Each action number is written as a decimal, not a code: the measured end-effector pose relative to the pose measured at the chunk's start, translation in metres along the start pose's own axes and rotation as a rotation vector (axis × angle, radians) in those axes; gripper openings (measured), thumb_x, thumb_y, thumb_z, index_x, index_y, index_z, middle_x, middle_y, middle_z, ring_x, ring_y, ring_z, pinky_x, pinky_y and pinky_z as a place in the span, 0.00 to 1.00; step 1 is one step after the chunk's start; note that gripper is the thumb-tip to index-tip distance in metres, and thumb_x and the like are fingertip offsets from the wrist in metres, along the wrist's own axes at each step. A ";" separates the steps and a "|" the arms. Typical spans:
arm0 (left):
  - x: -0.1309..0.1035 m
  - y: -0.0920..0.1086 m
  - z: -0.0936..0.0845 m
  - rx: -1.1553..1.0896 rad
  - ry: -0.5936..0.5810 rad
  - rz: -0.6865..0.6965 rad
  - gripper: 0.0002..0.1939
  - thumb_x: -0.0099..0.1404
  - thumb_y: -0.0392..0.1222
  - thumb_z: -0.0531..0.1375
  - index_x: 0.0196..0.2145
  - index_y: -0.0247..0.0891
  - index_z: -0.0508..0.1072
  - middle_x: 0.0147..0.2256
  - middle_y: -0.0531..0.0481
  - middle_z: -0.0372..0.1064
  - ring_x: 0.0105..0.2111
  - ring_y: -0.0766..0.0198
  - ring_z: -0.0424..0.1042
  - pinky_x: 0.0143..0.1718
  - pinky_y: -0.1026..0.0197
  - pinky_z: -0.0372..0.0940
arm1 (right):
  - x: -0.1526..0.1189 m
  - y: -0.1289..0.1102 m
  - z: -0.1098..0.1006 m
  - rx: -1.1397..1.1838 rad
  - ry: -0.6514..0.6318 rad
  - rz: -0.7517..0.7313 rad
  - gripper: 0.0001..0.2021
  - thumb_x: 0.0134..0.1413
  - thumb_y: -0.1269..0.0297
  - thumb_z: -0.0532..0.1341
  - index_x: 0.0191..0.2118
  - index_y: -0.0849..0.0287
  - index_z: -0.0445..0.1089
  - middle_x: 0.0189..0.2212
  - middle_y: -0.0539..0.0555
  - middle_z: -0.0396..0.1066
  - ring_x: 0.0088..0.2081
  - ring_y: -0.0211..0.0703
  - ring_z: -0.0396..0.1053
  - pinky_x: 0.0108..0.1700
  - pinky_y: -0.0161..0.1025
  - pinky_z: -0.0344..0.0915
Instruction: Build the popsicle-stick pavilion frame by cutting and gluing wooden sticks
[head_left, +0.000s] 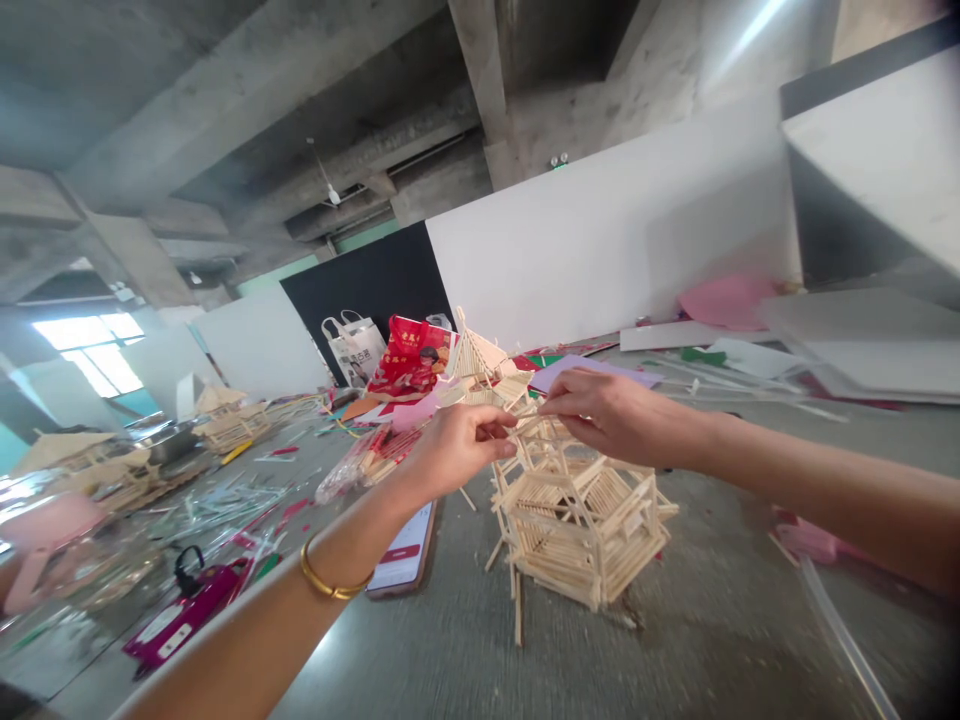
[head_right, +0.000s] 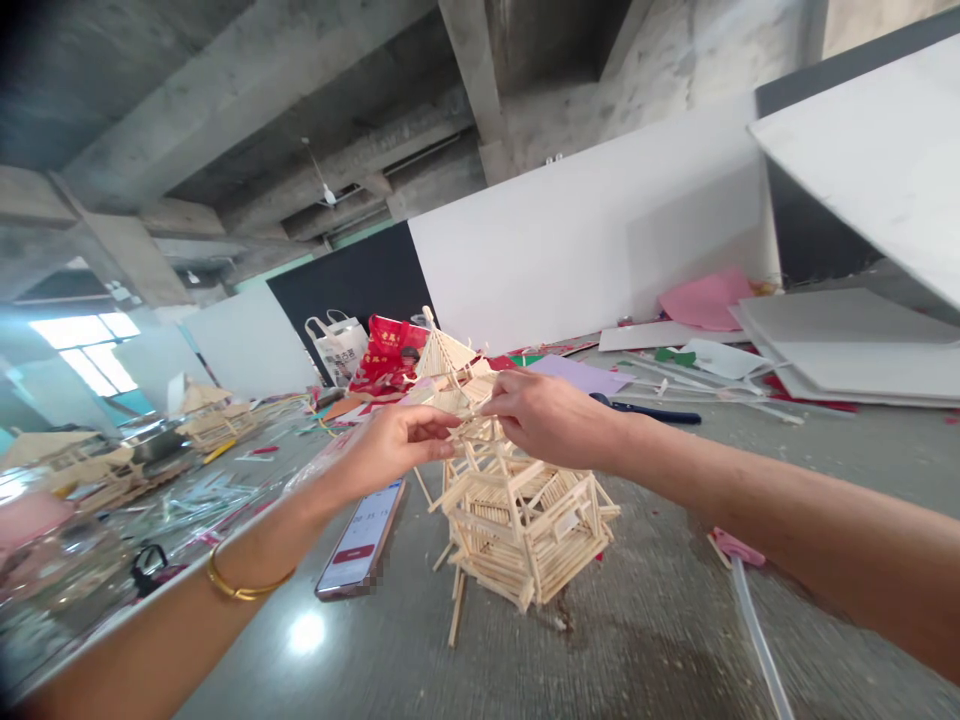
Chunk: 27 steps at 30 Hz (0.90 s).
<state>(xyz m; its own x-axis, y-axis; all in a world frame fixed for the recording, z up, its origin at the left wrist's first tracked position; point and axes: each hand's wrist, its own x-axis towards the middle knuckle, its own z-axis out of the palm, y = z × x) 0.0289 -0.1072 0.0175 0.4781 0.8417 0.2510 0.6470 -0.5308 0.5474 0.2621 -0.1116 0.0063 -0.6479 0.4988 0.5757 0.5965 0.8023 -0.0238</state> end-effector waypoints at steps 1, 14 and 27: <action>-0.001 0.000 0.001 -0.014 0.009 -0.003 0.18 0.54 0.45 0.62 0.42 0.37 0.74 0.34 0.46 0.74 0.33 0.61 0.72 0.35 0.59 0.65 | 0.000 0.000 0.000 -0.004 0.000 -0.003 0.15 0.56 0.73 0.52 0.43 0.58 0.73 0.38 0.56 0.67 0.39 0.41 0.65 0.41 0.38 0.62; -0.004 0.003 0.012 -0.088 0.066 -0.028 0.14 0.56 0.43 0.62 0.40 0.37 0.75 0.35 0.47 0.76 0.36 0.60 0.73 0.37 0.60 0.67 | 0.001 0.000 0.001 -0.036 0.001 -0.016 0.15 0.57 0.73 0.51 0.43 0.59 0.72 0.34 0.55 0.66 0.38 0.40 0.64 0.39 0.36 0.60; -0.012 -0.003 0.007 -0.035 0.109 0.026 0.20 0.56 0.48 0.62 0.45 0.39 0.72 0.35 0.46 0.73 0.33 0.62 0.72 0.36 0.60 0.67 | -0.046 0.014 -0.048 -0.188 0.144 0.125 0.15 0.60 0.64 0.49 0.46 0.57 0.69 0.44 0.54 0.67 0.42 0.40 0.66 0.43 0.38 0.62</action>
<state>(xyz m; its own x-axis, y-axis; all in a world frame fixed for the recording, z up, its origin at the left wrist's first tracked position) 0.0255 -0.1165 0.0070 0.4256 0.8346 0.3497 0.6131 -0.5502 0.5669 0.3233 -0.1391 0.0184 -0.4979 0.5274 0.6884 0.7535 0.6561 0.0424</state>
